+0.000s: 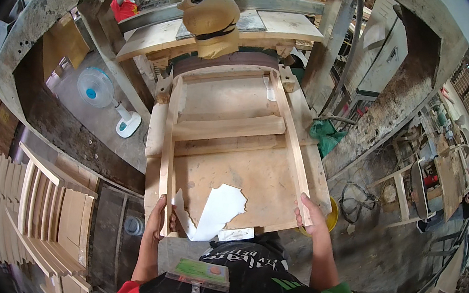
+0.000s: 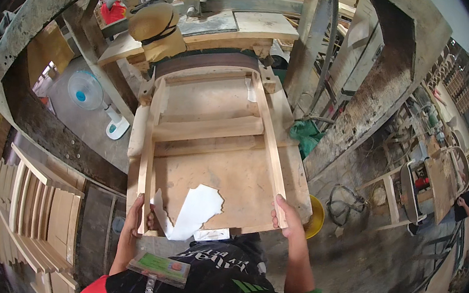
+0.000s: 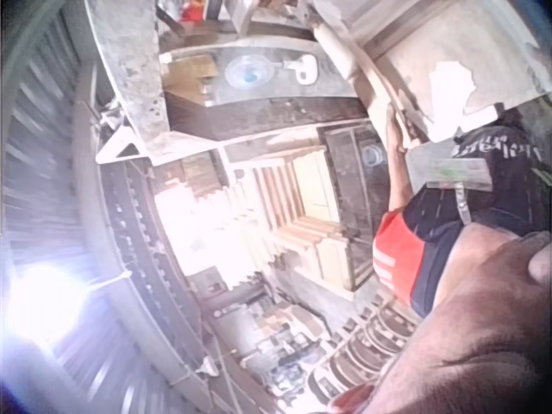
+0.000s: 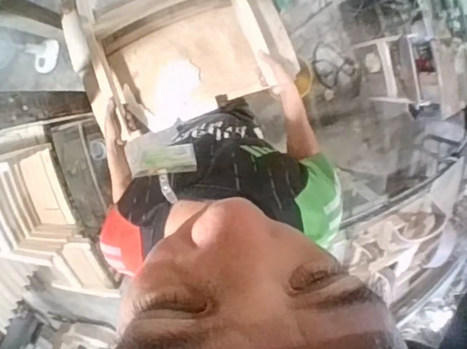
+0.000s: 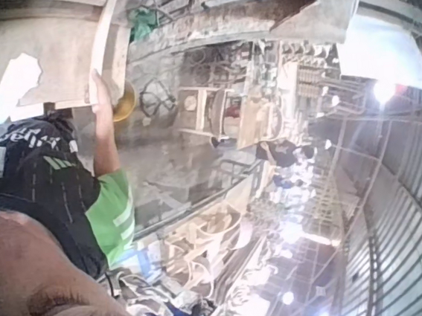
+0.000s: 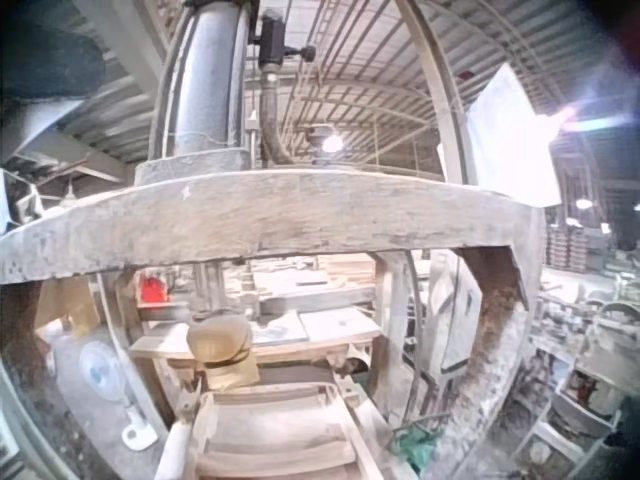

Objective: The person repeatedly picks up wooden chair frames and curved backrests, aligns and attaches the backrests to the frames, and places the assembled chairs on a nearby stack. The process is repeated multiple times in a workshop setting.

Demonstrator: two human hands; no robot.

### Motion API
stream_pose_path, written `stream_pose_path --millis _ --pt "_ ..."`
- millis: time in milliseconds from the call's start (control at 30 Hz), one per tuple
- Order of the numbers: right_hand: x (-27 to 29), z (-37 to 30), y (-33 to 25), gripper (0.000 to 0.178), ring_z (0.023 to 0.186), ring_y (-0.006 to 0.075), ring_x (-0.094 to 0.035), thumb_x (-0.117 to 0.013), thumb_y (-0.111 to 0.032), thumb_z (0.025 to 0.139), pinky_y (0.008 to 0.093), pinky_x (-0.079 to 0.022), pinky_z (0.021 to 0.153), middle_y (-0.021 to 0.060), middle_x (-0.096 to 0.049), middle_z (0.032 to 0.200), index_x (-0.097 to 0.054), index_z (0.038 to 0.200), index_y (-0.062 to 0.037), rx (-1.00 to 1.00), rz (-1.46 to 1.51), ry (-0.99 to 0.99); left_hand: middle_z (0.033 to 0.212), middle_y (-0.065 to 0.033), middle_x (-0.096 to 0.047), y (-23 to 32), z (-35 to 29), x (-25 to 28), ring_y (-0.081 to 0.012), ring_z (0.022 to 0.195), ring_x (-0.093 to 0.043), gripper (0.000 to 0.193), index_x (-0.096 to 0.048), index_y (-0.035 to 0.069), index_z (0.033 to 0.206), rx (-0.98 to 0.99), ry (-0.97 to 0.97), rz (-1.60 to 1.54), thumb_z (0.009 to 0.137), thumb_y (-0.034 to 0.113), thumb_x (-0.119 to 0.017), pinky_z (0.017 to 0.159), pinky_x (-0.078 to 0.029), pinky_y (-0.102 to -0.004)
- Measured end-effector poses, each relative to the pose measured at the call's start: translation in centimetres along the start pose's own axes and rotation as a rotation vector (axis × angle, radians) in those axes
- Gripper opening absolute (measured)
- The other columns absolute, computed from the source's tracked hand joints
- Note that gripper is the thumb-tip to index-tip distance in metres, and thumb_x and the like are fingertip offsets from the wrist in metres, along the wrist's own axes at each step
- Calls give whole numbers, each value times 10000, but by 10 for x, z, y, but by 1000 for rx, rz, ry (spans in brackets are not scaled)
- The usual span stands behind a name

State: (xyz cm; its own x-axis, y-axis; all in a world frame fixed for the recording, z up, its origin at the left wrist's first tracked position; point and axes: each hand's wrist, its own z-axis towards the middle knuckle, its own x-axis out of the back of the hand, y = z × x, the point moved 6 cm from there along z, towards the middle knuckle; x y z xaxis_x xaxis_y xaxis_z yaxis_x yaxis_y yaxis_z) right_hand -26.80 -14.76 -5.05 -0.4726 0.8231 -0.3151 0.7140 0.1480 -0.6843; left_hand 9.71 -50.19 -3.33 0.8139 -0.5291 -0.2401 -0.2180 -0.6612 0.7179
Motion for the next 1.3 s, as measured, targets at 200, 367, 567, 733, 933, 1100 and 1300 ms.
stream_pose_path --millis 200,367,567,733,933,1100,1300 --pt "-3 -32 9 543 494 135 -537 -688 -562 975 306 -428 435 32 -600 713 -602 1150 -55 21 -3 -4 621 -55 -547 3 -28 9 -190 435 -544 694 -593 47 1098 29 16 12 981 729 -536 426 -455 -334" --pt "-6 -65 20 490 500 129 -535 -671 -509 1007 301 -438 435 30 -589 722 -594 1148 -46 36 -2 -5 616 -54 -542 -7 -57 23 -191 430 -533 680 -593 44 1087 52 83 22 997 715 -525 422 -461 -347" --pt "1 -93 24 406 513 127 -542 -653 -445 1036 298 -449 440 27 -588 728 -592 1144 -58 -2 -11 5 623 -47 -533 -20 -77 29 -180 454 -528 668 -597 51 1078 62 37 -25 1005 711 -519 438 -447 -334" --pt "4 -105 29 356 535 125 -566 -640 -405 1045 299 -474 468 20 -594 730 -587 1141 -66 -23 -56 60 633 -39 -522 -35 -89 31 -183 464 -518 709 -593 55 1079 75 69 -2 980 753 -523 465 -443 -338" --pt "19 -105 51 352 617 164 -630 -668 -336 1024 343 -537 551 50 -626 766 -580 1199 -43 -11 -144 -1 673 -70 -571 -48 -91 33 -202 498 -577 620 -586 48 1075 47 -40 31 1076 644 -411 491 -505 -344" --pt "55 -114 91 390 713 206 -681 -763 -317 939 352 -554 605 80 -673 836 -630 1171 -33 -152 -277 -79 1049 -157 -728 -97 -118 51 -277 965 -723 520 -674 4 1236 393 -86 -43 1058 481 -573 884 -576 -414" --pt "96 -123 131 701 957 304 -715 -829 -484 826 422 -555 846 161 -740 1030 -641 1319 -23 -104 -859 68 1009 -149 -749 -88 -81 75 -271 936 -732 471 -698 -13 1223 560 -179 756 1015 407 -658 842 -580 -384"
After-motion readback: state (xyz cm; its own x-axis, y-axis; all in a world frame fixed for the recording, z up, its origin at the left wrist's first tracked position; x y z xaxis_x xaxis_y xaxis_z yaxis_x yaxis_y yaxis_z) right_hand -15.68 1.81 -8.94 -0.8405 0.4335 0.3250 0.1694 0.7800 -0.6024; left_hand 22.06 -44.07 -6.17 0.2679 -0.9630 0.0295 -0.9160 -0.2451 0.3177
